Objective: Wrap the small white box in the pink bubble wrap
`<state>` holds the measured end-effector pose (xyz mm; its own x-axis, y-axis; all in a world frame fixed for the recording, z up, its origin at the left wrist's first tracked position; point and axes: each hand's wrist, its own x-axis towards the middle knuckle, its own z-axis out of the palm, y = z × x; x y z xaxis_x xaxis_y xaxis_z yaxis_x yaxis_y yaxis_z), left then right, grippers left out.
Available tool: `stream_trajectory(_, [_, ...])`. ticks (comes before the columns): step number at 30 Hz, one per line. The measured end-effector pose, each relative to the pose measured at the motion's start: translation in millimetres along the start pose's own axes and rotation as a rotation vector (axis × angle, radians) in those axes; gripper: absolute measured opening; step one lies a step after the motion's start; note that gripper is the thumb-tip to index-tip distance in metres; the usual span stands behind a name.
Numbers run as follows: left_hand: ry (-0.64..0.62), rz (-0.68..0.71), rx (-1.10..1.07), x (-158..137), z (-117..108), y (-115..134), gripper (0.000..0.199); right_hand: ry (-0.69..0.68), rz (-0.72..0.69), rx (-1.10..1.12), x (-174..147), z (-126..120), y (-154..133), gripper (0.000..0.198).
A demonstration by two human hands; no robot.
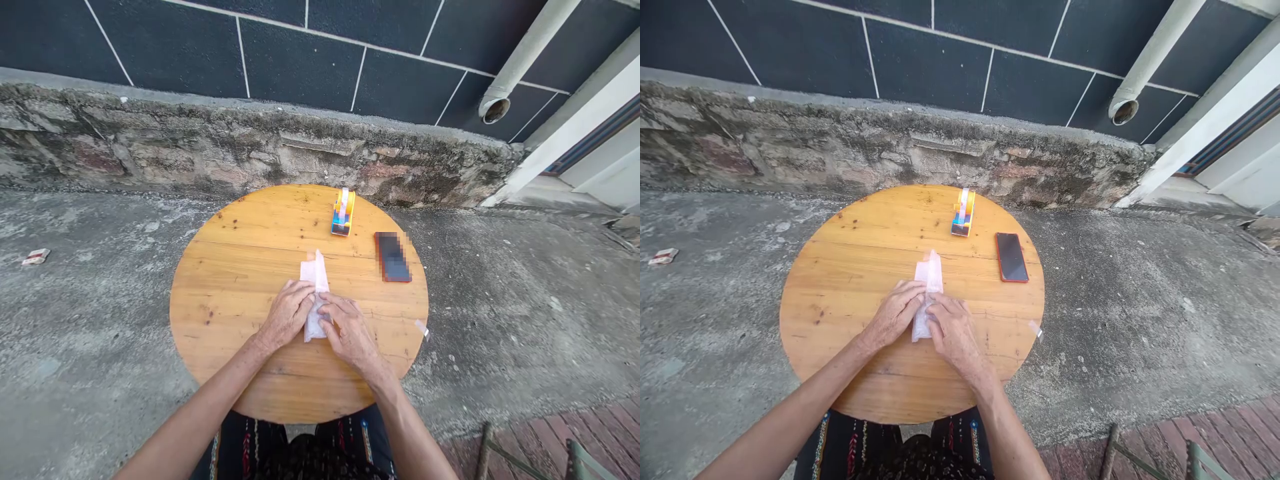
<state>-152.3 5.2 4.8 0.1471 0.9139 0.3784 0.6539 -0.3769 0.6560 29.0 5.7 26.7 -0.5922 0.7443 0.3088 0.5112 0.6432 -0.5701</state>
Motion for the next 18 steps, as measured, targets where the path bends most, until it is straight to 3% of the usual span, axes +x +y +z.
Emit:
stream_trajectory(5, [0.059, -0.054, -0.047, 4.9, 1.2, -1.1, 0.027, -0.032, -0.02, 0.032, 0.6, -0.3, 4.0, 0.019])
stream_trajectory(12, [0.236, -0.307, -0.152, 10.1, 11.6, -4.0, 0.027, -0.074, -0.026, 0.039, 4.7, -2.5, 4.7, 0.021])
stream_trajectory(18, [0.197, -0.463, -0.064, 27.1, 18.1, -6.1, 0.04, -0.085, -0.021, 0.04, 6.9, -2.3, 5.7, 0.02])
